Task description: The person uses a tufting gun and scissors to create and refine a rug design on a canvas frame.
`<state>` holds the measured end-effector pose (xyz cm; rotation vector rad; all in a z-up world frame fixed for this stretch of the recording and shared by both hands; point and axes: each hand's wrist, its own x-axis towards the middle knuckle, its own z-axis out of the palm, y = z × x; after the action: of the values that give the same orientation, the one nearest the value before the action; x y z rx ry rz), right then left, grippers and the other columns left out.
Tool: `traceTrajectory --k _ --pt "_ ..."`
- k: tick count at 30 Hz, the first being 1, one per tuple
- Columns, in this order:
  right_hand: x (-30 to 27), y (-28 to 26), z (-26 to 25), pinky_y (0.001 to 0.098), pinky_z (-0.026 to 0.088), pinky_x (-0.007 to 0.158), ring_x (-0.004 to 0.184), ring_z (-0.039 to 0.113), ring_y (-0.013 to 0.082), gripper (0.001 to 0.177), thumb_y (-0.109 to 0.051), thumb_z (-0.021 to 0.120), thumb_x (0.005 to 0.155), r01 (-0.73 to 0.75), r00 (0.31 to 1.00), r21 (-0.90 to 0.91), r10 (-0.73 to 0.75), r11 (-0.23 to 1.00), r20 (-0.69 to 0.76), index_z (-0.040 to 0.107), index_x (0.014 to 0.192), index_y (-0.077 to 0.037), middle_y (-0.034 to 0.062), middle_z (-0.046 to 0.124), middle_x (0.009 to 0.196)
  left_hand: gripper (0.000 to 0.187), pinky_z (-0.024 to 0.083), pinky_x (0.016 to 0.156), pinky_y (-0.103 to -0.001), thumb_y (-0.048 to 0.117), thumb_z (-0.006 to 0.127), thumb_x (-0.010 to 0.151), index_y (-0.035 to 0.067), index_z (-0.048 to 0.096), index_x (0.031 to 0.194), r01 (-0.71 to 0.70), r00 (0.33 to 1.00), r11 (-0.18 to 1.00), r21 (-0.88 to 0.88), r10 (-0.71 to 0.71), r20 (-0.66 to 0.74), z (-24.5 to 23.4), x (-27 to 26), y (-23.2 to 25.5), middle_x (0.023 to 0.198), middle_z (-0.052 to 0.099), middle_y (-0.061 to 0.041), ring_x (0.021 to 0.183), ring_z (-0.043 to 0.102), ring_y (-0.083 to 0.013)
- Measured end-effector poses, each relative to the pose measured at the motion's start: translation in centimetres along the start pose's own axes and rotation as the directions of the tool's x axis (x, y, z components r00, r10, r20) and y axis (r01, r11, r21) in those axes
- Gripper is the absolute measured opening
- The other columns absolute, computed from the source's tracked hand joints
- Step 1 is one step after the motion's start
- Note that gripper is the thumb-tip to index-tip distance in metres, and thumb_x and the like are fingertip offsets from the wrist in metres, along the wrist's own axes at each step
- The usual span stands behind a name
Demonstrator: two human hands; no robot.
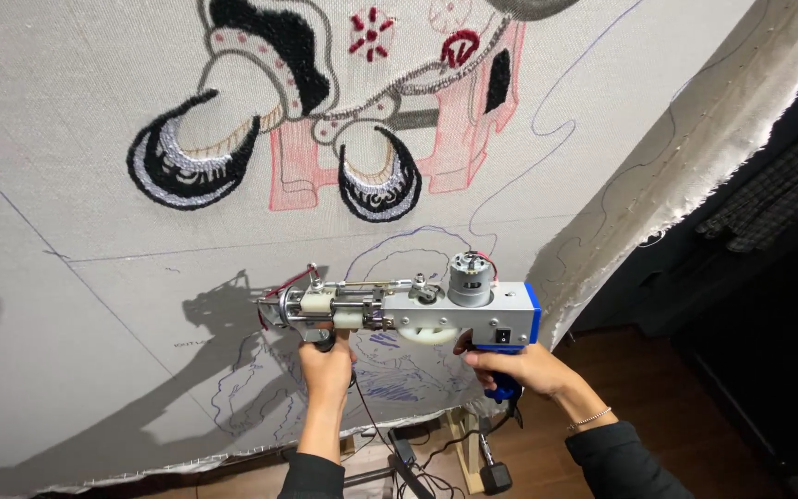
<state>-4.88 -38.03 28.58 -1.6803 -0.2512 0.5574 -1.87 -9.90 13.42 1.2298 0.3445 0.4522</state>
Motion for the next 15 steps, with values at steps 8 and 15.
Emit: traceTrajectory --k 8,15 --pt "0.4 6.3 -2.9 0.0311 0.05 0.053 0.057 0.058 0.0147 0.028 -0.017 0.079 0.089 0.064 0.997 0.087 -0.061 0.994 -0.039 0.071 0.102 0.006 0.0045 0.061 0.066 0.015 0.047 0.049 -0.032 0.011 0.07 0.092 -0.003 0.069 0.094 -0.016 1.0 0.997 0.08 0.014 0.022 0.6 -0.6 0.7 0.071 0.067 -0.006 0.05 0.057 -0.0144" --pt "-0.6 5.5 -2.4 0.029 0.045 0.048 0.053 0.055 0.0125 0.034 -0.017 0.078 0.081 0.022 0.983 -0.059 -0.032 0.998 -0.18 0.075 0.111 -0.002 0.0018 0.062 0.065 0.029 0.05 0.056 -0.03 0.029 0.07 0.094 0.001 0.073 0.102 0.242 0.922 0.921 0.306 -0.316 0.223 1.3 -2.2 4.5 0.082 0.07 -0.002 0.058 0.063 -0.013"
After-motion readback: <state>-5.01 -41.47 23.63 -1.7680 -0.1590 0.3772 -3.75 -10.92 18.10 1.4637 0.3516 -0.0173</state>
